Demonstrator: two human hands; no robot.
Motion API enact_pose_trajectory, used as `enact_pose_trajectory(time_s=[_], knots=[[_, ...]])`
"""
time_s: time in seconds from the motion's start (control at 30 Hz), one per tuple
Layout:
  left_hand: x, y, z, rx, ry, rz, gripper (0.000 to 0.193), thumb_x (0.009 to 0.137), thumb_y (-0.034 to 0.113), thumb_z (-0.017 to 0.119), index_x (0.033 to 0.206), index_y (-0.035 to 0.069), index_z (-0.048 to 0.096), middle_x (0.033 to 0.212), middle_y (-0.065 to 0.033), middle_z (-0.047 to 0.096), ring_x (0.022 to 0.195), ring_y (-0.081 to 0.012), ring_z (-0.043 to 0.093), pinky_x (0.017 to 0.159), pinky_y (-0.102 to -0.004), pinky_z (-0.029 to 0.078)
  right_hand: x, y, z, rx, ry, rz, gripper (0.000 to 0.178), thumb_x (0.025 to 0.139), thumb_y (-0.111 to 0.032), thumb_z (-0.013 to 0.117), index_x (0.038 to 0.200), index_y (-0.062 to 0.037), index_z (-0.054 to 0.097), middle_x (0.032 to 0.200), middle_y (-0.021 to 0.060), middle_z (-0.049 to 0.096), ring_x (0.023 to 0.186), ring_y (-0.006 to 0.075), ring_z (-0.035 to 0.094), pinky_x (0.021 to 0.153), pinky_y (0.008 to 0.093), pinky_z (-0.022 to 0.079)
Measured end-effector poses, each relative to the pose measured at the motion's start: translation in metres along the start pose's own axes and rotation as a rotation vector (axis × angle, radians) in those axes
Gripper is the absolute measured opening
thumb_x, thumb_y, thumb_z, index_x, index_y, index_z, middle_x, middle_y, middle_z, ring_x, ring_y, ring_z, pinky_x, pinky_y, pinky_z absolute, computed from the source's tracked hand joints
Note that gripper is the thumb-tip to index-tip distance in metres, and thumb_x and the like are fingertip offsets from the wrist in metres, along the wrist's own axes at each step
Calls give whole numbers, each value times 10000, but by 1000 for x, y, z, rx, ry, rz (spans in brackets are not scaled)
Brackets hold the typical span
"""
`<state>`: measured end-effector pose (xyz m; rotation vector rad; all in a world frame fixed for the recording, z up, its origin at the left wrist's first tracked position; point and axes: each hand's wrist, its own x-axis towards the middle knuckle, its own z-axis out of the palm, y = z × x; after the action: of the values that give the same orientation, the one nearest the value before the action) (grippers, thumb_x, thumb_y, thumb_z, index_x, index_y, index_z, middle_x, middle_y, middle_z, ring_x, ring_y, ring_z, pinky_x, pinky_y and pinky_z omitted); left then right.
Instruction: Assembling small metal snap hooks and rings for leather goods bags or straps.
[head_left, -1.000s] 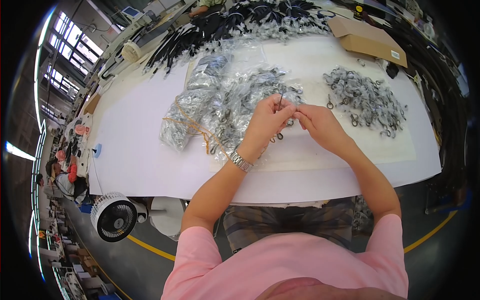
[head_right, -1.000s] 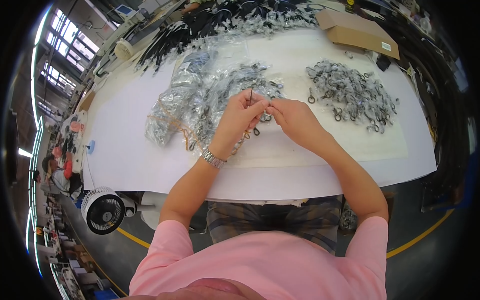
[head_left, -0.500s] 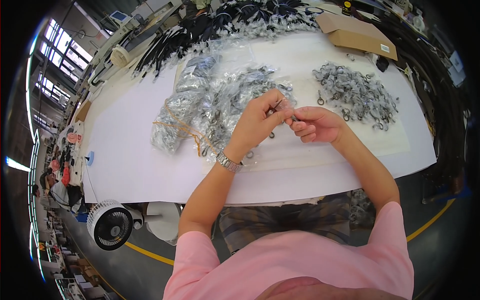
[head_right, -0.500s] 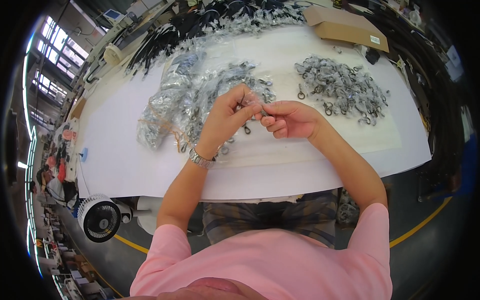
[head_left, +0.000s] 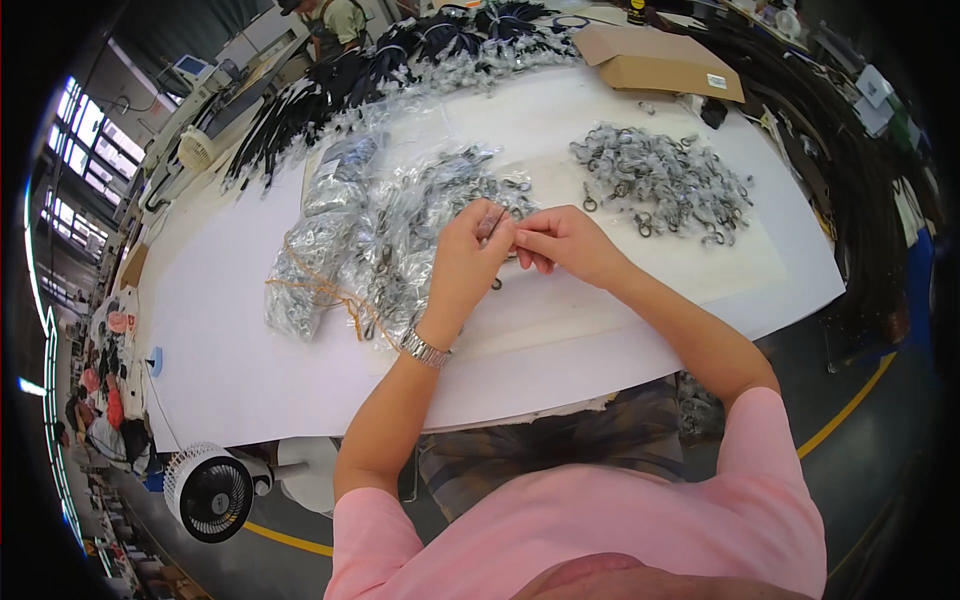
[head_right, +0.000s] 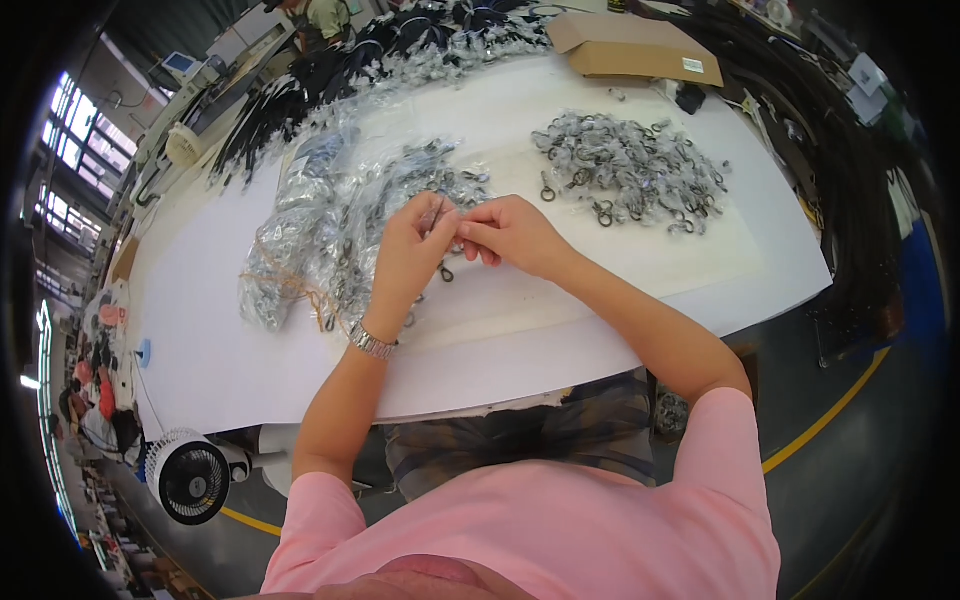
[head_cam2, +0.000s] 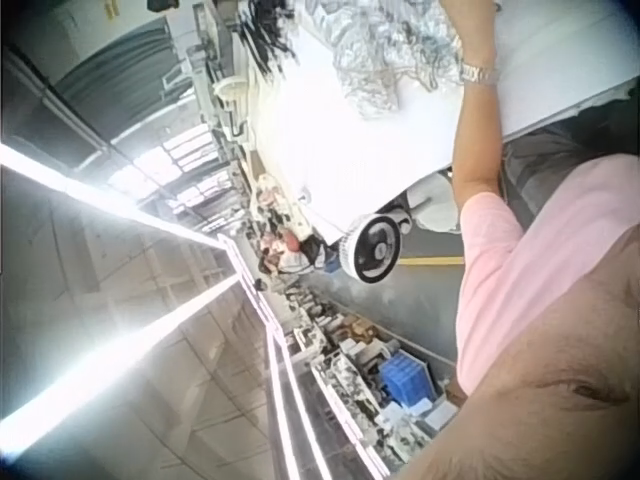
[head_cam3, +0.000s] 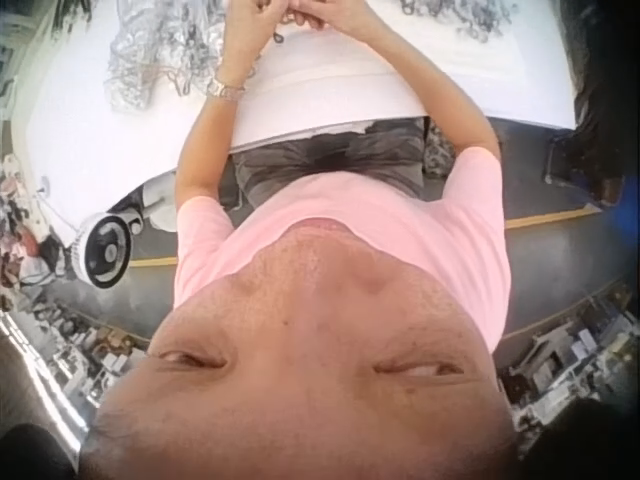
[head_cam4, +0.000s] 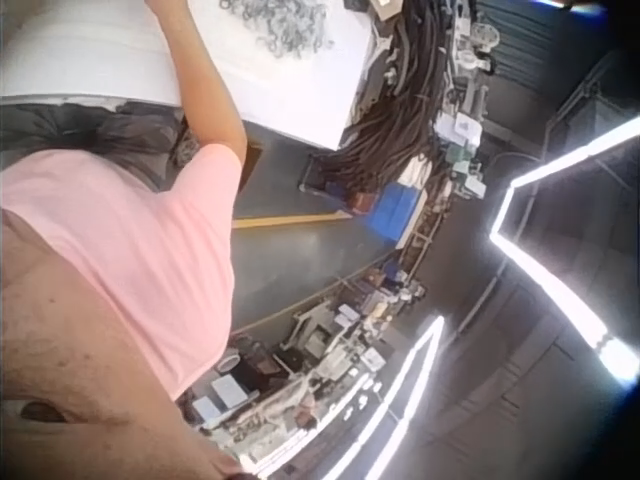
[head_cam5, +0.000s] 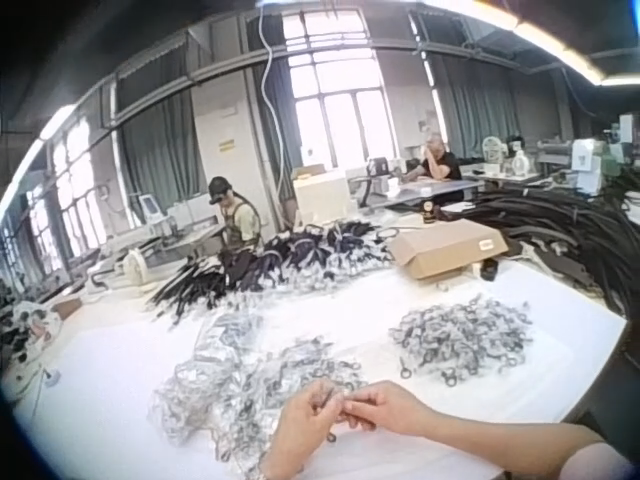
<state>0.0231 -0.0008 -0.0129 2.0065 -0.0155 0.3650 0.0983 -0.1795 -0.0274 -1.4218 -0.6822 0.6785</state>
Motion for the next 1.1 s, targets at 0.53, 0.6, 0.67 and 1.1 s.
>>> enact_pose_trajectory(time_s=[0.53,0.6,0.67,1.1], knots=[[18,-1,-35,-75,37,-145,314,1032,233,612,1248,8,642,779,23,612,626,-32,466,549,-191,371,-4,-16,3,-222,221,-128,236,1044,-213,586,928,-33,686,682,-24,574,584,60,515,542,241,428],[14,-6,-35,101,-98,-29,379,1046,201,578,1355,-18,610,848,4,658,742,-61,525,672,-210,443,-3,-12,5,-192,203,-118,249,1051,-226,581,930,-33,683,684,-38,555,571,54,498,532,228,415],[12,6,-27,-99,-289,-23,404,1050,154,545,1411,-23,585,894,-9,686,791,-80,545,745,-232,468,-4,-9,6,-222,204,-102,250,1050,-225,575,927,-35,679,687,-31,562,570,56,500,528,233,419],[-6,23,-3,-107,-201,-120,394,1032,92,520,1408,11,603,745,-24,650,607,-103,534,575,-287,453,-4,-3,10,-182,302,-171,242,1048,-189,545,882,-34,630,719,-19,582,586,61,523,542,245,455]])
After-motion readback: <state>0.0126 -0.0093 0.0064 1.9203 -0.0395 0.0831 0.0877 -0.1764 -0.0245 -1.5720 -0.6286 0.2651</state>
